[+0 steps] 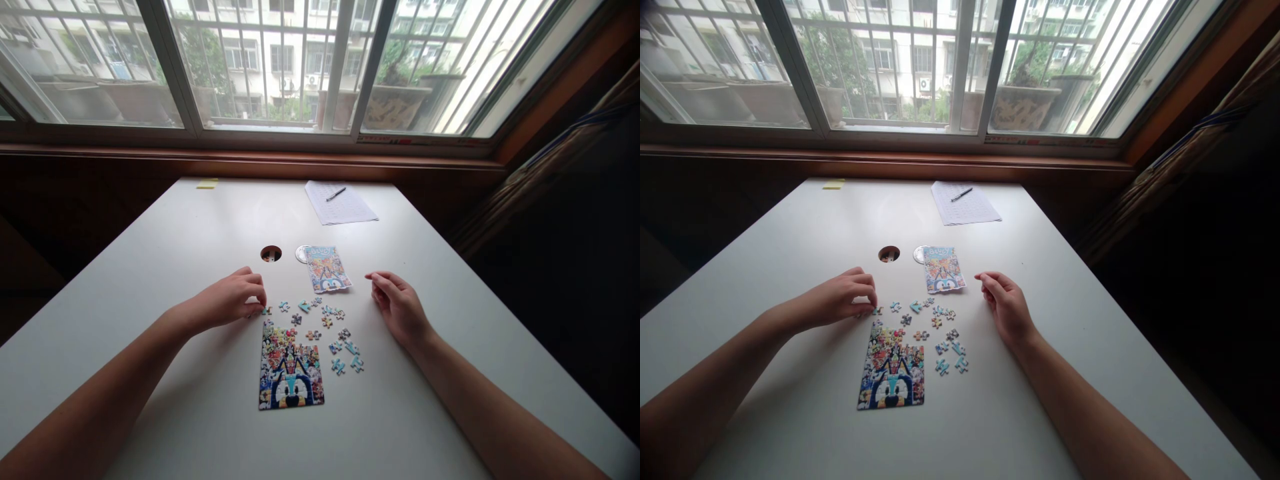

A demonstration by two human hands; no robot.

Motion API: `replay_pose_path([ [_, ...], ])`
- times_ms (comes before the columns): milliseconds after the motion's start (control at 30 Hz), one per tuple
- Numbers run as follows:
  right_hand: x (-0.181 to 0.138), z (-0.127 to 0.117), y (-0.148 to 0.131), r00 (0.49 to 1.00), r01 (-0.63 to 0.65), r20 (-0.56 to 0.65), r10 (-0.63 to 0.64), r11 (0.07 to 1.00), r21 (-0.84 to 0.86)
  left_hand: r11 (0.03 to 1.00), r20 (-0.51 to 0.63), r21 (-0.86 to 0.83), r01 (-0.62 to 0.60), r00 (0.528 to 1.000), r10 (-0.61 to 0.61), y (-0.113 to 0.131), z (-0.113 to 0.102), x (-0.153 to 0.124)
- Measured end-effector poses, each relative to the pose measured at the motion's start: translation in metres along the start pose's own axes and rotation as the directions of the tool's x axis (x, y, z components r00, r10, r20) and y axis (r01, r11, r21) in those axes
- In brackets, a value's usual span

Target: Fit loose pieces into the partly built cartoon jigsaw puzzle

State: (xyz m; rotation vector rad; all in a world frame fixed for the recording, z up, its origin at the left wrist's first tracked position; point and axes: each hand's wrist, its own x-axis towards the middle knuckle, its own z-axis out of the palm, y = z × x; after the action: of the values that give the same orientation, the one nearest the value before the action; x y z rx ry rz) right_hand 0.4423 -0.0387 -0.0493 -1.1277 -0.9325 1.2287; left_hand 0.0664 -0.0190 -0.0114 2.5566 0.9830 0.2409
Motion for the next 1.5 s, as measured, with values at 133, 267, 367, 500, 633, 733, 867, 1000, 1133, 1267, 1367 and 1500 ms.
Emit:
replay_pose_path([
  [133, 0.0, 0.001, -0.001, 1.0, -0.001, -0.002, 0.001, 1.0, -0.013, 1.0, 0.008, -0.015, 0.017, 1.0, -0.016, 0.001, 0.001, 0.001],
  [267, -0.001, 0.002, -0.002, 1.0, 0.001, -0.003, -0.001, 1.0, -0.024, 1.0, 0.011, -0.025, 0.008, 1.0, -0.008, 0.007, 0.0, 0.003],
  [367, -0.001, 0.002, -0.002, 1.0, 0.005, -0.003, -0.005, 0.999, -0.036, 0.999, 0.019, -0.022, 0.027, 0.999, -0.026, 0.011, -0.001, 0.003],
  [500, -0.001, 0.003, -0.002, 1.0, 0.001, -0.003, -0.001, 0.999, -0.041, 0.999, 0.016, -0.036, 0.014, 1.0, -0.013, 0.012, -0.002, 0.002],
  [633, -0.002, 0.002, -0.001, 1.0, -0.004, -0.003, 0.004, 0.999, -0.041, 0.999, 0.023, -0.042, 0.001, 1.0, 0.0, 0.012, -0.002, 0.002],
  [733, -0.002, 0.002, -0.001, 1.0, -0.005, 0.003, 0.005, 0.999, -0.037, 0.999, 0.041, -0.04, 0.003, 0.999, -0.001, 0.013, -0.002, 0.002],
  [867, -0.002, 0.002, -0.002, 1.0, -0.005, -0.001, 0.005, 0.999, -0.033, 0.999, 0.039, -0.046, -0.006, 0.999, 0.008, 0.013, -0.002, 0.002],
  [1000, -0.002, 0.004, -0.003, 1.0, -0.007, -0.006, 0.007, 0.999, -0.031, 0.999, 0.032, -0.041, -0.03, 0.999, 0.031, 0.011, -0.002, 0.003],
  [1133, -0.002, 0.003, -0.003, 1.0, -0.004, 0.0, 0.004, 0.999, -0.04, 1.0, 0.021, -0.013, -0.026, 0.999, 0.026, 0.005, -0.001, 0.002],
  [1267, -0.002, 0.002, -0.001, 1.0, 0.005, -0.005, -0.005, 0.999, -0.049, 1.0, 0.002, -0.01, -0.014, 1.0, 0.014, -0.002, -0.002, 0.0],
  [1367, -0.001, 0.002, -0.001, 1.0, 0.009, -0.009, -0.009, 0.998, -0.056, 1.0, -0.007, -0.015, -0.027, 1.0, 0.026, -0.006, -0.004, -0.002],
  [1500, -0.001, 0.002, -0.001, 1.0, 0.017, -0.003, -0.017, 0.998, -0.058, 0.999, 0.023, -0.01, -0.037, 0.999, 0.038, -0.005, -0.005, -0.003],
])
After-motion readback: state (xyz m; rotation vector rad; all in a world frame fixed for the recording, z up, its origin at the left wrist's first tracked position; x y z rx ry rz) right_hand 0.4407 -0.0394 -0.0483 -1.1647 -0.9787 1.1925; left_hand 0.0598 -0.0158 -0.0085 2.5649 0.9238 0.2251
